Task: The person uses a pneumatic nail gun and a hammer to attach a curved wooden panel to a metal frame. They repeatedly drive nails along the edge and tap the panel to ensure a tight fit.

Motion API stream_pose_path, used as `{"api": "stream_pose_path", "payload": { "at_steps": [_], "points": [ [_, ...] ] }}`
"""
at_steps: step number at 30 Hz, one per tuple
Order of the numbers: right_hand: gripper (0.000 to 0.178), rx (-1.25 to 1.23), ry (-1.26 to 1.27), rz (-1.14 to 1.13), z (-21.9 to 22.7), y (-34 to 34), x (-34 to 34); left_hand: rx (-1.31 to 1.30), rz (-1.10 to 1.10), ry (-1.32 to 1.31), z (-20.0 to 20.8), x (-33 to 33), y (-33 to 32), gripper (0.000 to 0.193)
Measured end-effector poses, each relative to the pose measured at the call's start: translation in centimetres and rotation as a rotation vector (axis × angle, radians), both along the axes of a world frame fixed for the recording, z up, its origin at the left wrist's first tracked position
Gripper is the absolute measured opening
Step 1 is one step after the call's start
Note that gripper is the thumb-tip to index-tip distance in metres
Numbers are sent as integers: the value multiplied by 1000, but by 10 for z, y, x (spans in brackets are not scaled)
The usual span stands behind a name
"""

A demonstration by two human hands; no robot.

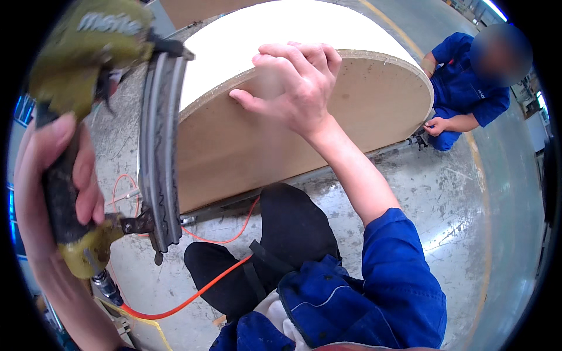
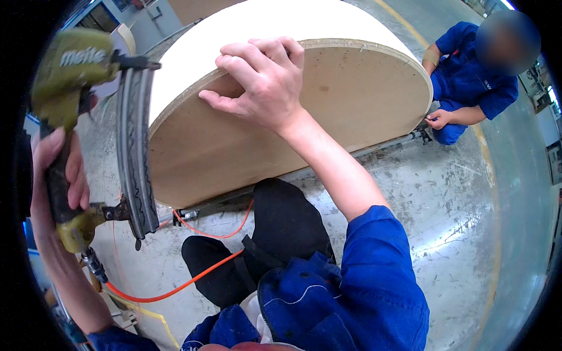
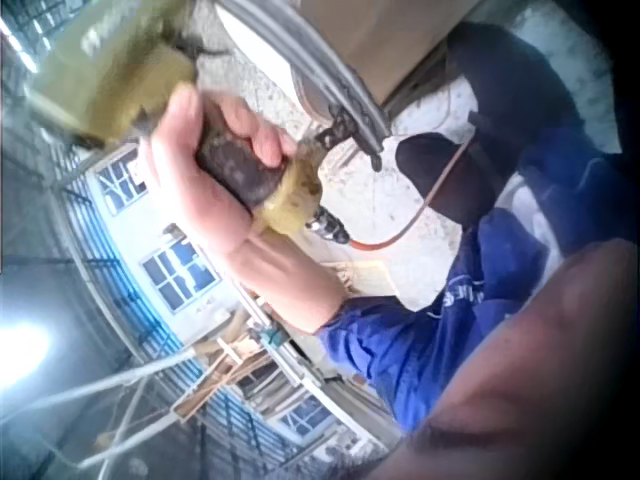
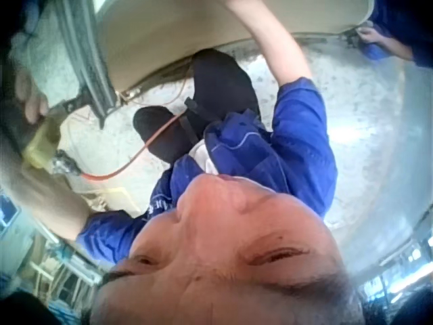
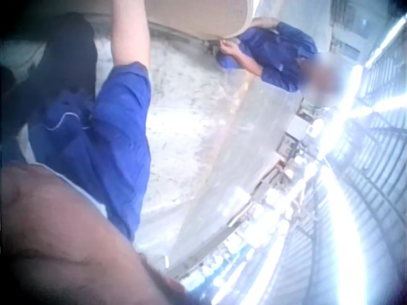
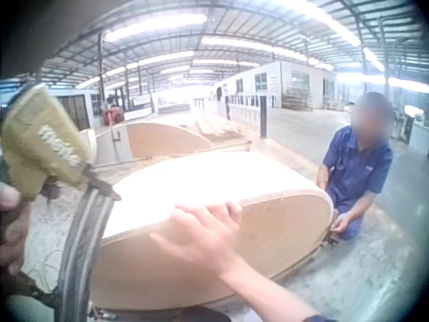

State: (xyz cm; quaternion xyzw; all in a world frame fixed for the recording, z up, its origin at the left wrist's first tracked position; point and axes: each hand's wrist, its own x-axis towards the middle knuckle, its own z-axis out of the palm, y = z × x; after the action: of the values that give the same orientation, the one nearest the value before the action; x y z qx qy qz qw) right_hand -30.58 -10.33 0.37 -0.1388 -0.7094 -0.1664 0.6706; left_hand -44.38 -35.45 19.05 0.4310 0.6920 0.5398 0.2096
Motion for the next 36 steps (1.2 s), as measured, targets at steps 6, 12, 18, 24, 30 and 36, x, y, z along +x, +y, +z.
{"api": "stream_pose_path", "payload": {
  "at_steps": [6,12,18,24,30,36],
  "points": [
    [64,-16,102,208,-2,6,-2,-202,-81,72,27,33,38,36],
    [71,-47,126,184,-3,5,1,-227,-147,83,26,38,56,31],
    [68,-52,176,212,-1,2,-3,-292,-139,92,30,36,62,33],
    [70,-54,178,193,2,-1,-3,-288,-168,94,30,32,61,33],
    [71,-59,183,184,2,1,-2,-257,-116,140,26,45,63,35],
    [70,-50,186,195,3,-1,-3,-238,-114,147,28,53,62,36]
  ]
}}
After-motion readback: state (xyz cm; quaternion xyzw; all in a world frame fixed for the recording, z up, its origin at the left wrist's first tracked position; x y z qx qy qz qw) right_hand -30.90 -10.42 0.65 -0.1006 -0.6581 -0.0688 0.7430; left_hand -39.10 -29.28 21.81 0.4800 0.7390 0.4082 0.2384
